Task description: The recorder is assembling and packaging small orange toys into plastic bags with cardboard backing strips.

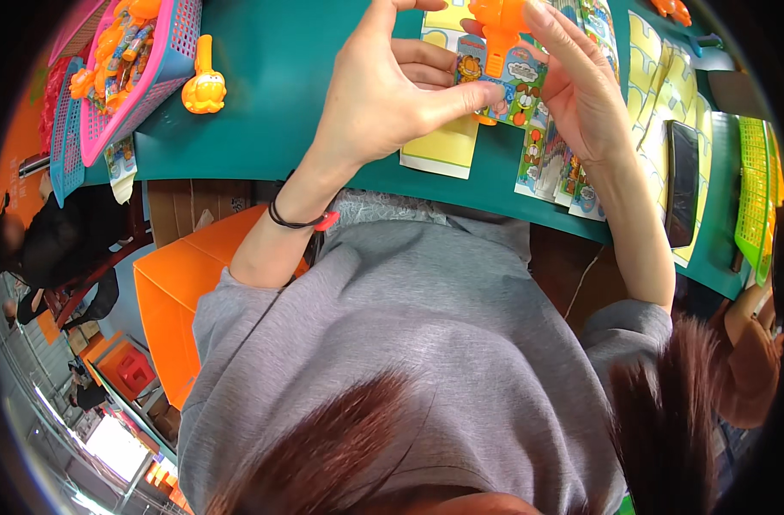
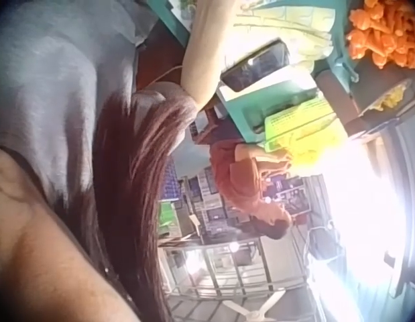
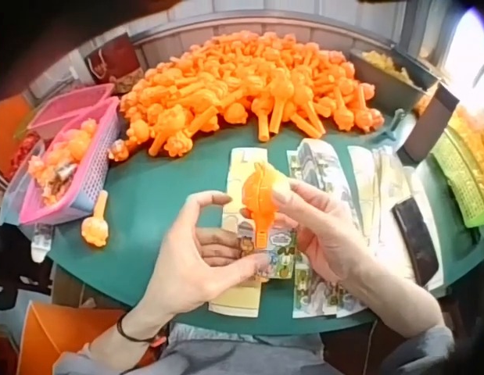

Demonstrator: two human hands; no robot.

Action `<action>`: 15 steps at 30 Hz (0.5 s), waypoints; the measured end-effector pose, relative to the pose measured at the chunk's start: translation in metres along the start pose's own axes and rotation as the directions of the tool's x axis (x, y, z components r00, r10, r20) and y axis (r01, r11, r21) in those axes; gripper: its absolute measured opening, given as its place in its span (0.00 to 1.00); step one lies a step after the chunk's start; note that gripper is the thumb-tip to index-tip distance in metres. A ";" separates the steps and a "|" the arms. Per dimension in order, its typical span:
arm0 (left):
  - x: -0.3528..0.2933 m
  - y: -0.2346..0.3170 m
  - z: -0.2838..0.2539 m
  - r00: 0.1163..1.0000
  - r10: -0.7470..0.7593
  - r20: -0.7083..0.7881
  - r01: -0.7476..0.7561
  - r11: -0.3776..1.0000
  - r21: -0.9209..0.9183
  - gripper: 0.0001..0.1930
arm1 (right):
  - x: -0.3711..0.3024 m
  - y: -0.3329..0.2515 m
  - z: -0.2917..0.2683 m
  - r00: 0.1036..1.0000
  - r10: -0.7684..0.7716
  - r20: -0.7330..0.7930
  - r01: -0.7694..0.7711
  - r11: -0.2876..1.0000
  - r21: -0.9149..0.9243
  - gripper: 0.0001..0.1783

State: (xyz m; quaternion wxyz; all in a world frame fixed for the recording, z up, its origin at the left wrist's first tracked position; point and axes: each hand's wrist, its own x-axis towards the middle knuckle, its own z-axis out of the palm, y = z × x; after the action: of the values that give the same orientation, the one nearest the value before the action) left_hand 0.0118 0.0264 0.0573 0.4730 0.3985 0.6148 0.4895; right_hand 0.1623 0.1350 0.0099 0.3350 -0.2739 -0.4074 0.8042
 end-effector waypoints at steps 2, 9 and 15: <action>0.002 -0.002 0.004 1.000 0.012 0.016 -0.012 1.000 -0.015 0.33 | 0.032 0.030 -0.023 0.638 -0.512 0.575 0.195 0.830 0.523 0.20; 0.004 -0.014 0.005 0.976 0.163 -0.147 -0.156 0.986 0.057 0.35 | -0.021 -0.019 0.042 0.977 0.093 -0.194 -0.111 0.991 -0.081 0.19; 0.007 -0.007 -0.010 0.990 0.109 -0.084 -0.111 0.994 -0.020 0.36 | -0.012 -0.015 0.010 0.996 -0.062 0.067 0.078 0.961 -0.266 0.23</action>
State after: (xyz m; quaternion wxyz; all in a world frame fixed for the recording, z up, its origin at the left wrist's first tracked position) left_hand 0.0004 0.0299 0.0500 0.4242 0.4055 0.6049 0.5383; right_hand 0.1671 0.1280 0.0292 0.3111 -0.2789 -0.5315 0.7368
